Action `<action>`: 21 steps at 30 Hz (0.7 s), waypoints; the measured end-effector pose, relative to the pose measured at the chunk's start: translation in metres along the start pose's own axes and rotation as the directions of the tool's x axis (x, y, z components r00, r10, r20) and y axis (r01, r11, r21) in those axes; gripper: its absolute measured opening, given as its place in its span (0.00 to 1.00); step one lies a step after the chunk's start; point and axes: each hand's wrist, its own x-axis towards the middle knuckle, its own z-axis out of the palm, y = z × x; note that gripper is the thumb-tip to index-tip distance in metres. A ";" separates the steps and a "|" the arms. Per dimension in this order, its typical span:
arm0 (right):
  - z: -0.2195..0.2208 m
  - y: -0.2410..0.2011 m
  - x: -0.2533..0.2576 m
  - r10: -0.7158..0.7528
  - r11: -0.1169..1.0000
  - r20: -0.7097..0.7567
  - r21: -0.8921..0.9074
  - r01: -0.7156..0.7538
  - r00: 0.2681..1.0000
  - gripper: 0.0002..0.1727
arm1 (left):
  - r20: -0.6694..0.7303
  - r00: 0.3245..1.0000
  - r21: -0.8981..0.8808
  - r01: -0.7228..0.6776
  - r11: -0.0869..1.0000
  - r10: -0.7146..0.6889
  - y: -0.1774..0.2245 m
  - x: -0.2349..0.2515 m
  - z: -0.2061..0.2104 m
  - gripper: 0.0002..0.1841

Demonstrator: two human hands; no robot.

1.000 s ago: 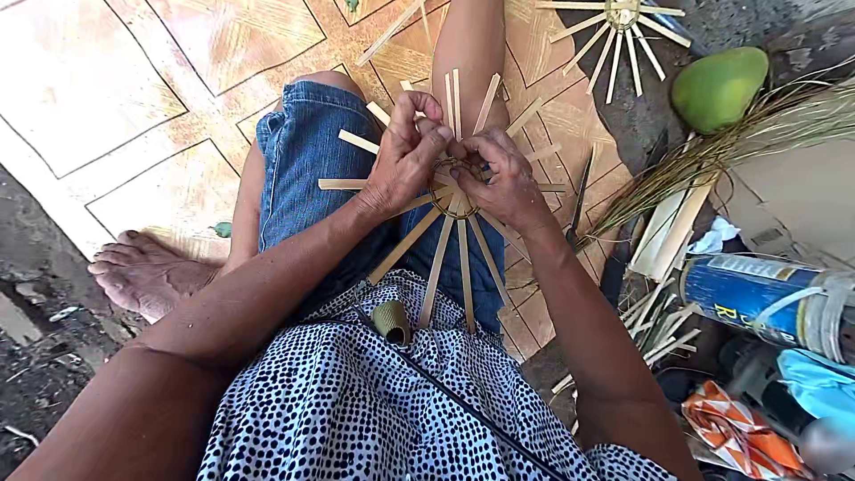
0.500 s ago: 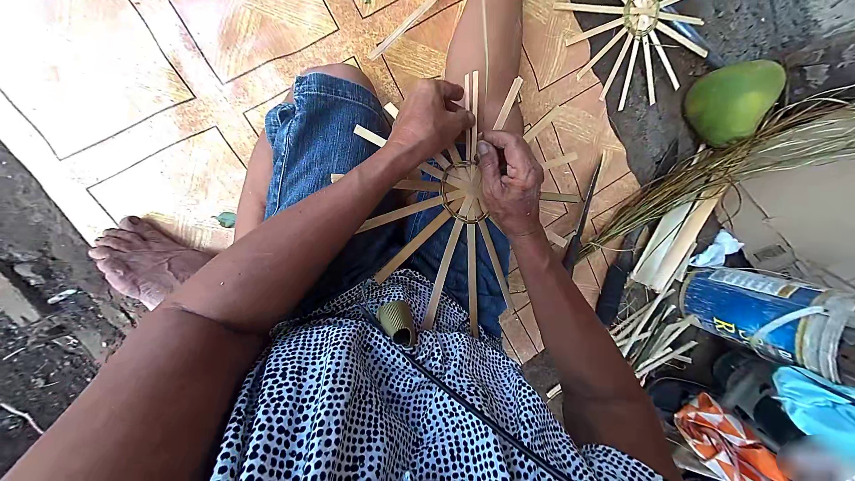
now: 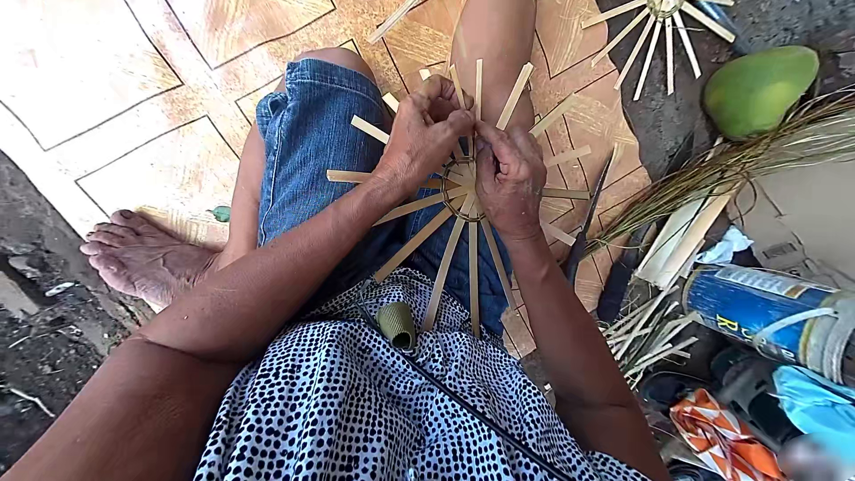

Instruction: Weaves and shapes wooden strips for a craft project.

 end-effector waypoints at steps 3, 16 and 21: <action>-0.002 -0.004 0.002 0.042 0.998 0.058 -0.059 -0.038 0.997 0.15 | 0.019 1.000 -0.073 -0.009 0.997 0.011 -0.003 -0.006 0.004 0.07; -0.018 0.009 -0.007 0.144 0.940 0.169 0.286 -0.188 0.975 0.25 | -0.042 0.843 0.127 -0.528 0.840 0.536 -0.037 -0.031 0.010 0.08; -0.014 0.009 -0.004 0.118 0.960 0.187 0.231 -0.160 0.975 0.18 | -0.050 0.868 0.176 -0.478 0.860 0.493 -0.045 -0.031 0.013 0.07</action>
